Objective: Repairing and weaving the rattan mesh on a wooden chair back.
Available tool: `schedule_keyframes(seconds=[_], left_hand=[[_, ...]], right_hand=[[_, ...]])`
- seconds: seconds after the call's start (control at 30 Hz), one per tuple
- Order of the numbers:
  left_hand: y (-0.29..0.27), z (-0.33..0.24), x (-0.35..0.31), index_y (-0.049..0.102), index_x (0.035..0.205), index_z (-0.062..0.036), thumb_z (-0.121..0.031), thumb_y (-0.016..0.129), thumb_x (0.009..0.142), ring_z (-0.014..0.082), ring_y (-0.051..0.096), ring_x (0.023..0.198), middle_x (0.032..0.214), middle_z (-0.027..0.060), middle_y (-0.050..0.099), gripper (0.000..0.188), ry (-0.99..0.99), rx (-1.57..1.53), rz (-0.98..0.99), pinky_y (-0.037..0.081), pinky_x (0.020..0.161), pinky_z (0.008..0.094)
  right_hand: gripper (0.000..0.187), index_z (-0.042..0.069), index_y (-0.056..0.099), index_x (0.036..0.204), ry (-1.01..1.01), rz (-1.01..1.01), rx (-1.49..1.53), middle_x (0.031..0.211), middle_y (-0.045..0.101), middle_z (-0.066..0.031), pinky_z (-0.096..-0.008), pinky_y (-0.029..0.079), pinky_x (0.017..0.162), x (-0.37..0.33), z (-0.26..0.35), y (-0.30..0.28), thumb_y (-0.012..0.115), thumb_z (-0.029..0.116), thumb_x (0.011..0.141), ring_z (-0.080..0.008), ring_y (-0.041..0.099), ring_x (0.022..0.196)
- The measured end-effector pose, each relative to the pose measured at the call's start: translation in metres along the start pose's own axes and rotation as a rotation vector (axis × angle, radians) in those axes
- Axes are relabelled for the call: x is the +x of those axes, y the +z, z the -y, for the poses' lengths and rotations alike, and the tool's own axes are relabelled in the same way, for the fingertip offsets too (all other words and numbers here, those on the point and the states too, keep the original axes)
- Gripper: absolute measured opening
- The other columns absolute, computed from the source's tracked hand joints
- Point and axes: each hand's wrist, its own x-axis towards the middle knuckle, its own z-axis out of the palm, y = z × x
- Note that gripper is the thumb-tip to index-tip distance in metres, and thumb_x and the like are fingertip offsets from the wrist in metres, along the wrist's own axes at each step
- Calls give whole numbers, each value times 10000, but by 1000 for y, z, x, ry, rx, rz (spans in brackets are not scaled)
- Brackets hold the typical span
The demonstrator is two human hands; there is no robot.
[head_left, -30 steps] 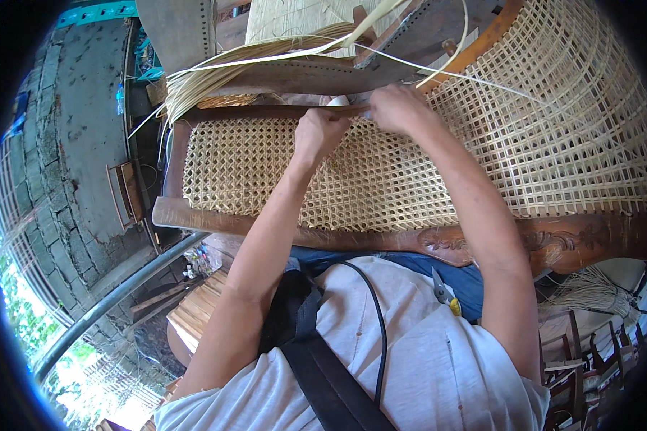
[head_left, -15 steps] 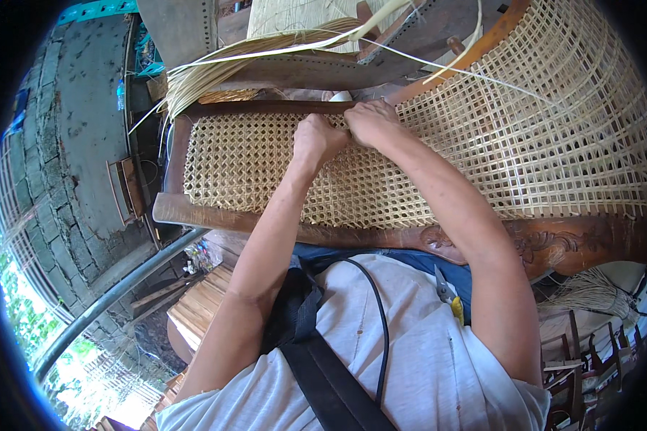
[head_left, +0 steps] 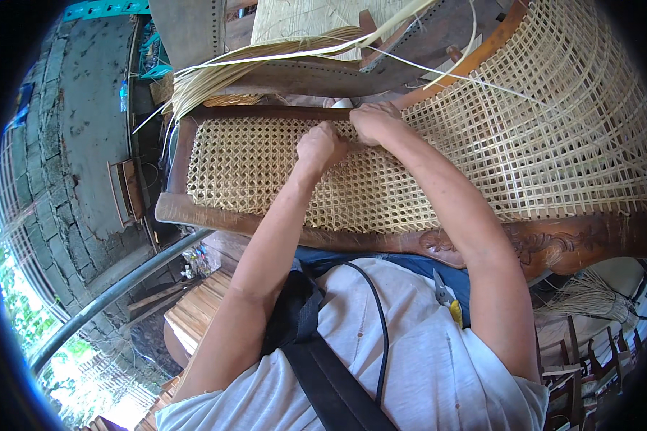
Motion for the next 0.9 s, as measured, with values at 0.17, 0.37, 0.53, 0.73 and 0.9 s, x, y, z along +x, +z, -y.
schedule_keyframes(seconds=[0.17,0.37,0.53,0.73,0.9], left_hand=[[1,-18,-8,710,860,-1,-324,654,800,373,682,876,915,252,683,333,118,-27,-145,540,784,474],[12,-25,10,702,1015,-22,-227,595,875,335,700,807,943,176,716,270,225,-224,-156,573,687,398],[14,-15,15,694,1024,-10,-248,612,934,119,611,624,828,49,709,266,21,-949,88,512,557,263],[29,-8,8,713,876,28,-202,653,813,300,681,622,739,211,687,246,100,-607,-172,539,603,362],[13,-20,1,711,824,35,-194,654,782,368,690,727,727,263,655,240,85,-495,-172,550,688,408]], right_hand=[[259,66,691,1058,26,-46,-66,1163,669,-139,-368,480,926,6,-12,9,535,100,854,-237,639,1092],[204,79,737,967,85,-167,-116,1017,716,-129,-378,510,860,-11,-32,-30,601,101,816,-243,679,995],[269,32,722,951,118,-135,90,1031,698,-171,-441,465,949,-8,-39,-25,705,240,781,-315,650,1039],[279,42,693,1065,118,-37,64,1166,662,-153,-420,459,980,-5,-27,-2,597,170,835,-293,619,1122],[292,53,687,1091,103,-28,5,1218,643,-143,-404,448,999,4,-21,10,522,109,857,-280,593,1173]])
